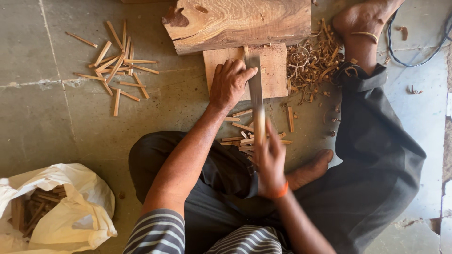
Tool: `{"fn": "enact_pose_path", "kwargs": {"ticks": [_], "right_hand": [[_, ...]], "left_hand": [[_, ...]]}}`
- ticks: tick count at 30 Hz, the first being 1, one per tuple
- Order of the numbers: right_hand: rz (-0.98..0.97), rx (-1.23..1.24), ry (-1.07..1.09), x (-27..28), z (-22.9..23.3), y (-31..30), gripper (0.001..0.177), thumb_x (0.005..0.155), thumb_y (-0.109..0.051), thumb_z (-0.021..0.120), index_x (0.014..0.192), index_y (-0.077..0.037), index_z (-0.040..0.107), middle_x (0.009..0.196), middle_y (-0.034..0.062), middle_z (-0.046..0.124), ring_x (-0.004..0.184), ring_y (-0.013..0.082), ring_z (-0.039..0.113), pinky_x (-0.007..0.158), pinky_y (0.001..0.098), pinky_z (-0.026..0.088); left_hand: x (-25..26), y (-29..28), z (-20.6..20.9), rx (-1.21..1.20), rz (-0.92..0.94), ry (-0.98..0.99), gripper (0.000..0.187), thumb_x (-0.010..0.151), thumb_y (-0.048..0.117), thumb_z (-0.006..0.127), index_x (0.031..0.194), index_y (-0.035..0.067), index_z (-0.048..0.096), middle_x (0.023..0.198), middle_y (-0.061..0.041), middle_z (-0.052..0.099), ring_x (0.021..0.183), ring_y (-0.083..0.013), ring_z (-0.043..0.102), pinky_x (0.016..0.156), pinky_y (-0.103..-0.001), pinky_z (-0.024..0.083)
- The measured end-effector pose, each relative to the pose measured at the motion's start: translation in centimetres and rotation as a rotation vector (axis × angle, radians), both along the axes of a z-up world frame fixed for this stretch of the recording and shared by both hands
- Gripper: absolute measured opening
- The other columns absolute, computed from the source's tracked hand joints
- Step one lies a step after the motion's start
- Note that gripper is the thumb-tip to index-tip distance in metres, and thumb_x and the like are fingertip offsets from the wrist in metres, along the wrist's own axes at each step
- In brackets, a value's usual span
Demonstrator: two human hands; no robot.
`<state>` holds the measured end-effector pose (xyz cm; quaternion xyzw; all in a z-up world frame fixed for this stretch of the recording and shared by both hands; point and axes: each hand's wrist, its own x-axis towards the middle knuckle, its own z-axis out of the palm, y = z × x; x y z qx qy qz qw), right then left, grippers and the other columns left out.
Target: The person sits on the floor and uses a chisel to carve small wooden sticks. They hold the sticks against a wooden block and strike the chisel to shape the wood, creating a pile of finished pieces and wood shavings.
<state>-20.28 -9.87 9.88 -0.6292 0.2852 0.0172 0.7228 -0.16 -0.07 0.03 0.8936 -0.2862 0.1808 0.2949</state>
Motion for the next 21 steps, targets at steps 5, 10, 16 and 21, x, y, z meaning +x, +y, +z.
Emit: {"fn": "enact_pose_path", "kwargs": {"ticks": [5, 10, 16, 21], "right_hand": [[0.041, -0.007, 0.017, 0.6, 0.2, -0.8, 0.057, 0.104, -0.016, 0.055, 0.159, -0.010, 0.041, 0.080, 0.0002, 0.060, 0.055, 0.0040, 0.047, 0.047, 0.0206, 0.040], [-0.018, 0.123, 0.046, -4.8, 1.4, -1.5, 0.060, 0.101, -0.014, 0.057, 0.159, -0.010, 0.041, 0.076, 0.0020, 0.060, 0.051, 0.0051, 0.046, 0.043, 0.0208, 0.037], [0.006, 0.037, 0.049, -0.9, -1.6, -1.1, 0.059, 0.102, -0.015, 0.057, 0.158, -0.010, 0.041, 0.076, 0.0016, 0.060, 0.051, 0.0059, 0.049, 0.044, 0.0218, 0.043], [0.009, 0.009, 0.052, 1.1, 0.0, -0.8, 0.058, 0.102, -0.015, 0.056, 0.158, -0.011, 0.042, 0.078, -0.0001, 0.062, 0.052, 0.0043, 0.048, 0.044, 0.0208, 0.042]], "left_hand": [[0.0, 0.0, 0.1, 0.016, 0.022, -0.011, 0.020, 0.095, 0.007, 0.074, 0.104, 0.025, 0.075, 0.097, 0.004, 0.064, 0.083, -0.0159, 0.056, 0.075, -0.033, 0.047], [0.1, 0.1, -0.5, 0.024, 0.021, -0.022, 0.021, 0.097, 0.010, 0.074, 0.105, 0.030, 0.076, 0.090, 0.005, 0.060, 0.088, -0.0153, 0.057, 0.079, -0.034, 0.049], [0.5, 0.1, -0.9, 0.047, 0.020, -0.003, 0.025, 0.093, 0.010, 0.075, 0.110, 0.028, 0.077, 0.091, 0.003, 0.061, 0.087, -0.0166, 0.057, 0.078, -0.035, 0.048], [-0.2, 0.3, -0.5, 0.052, 0.046, 0.021, 0.028, 0.090, 0.006, 0.075, 0.107, 0.028, 0.078, 0.092, 0.003, 0.063, 0.086, -0.0160, 0.058, 0.076, -0.034, 0.047]]}}
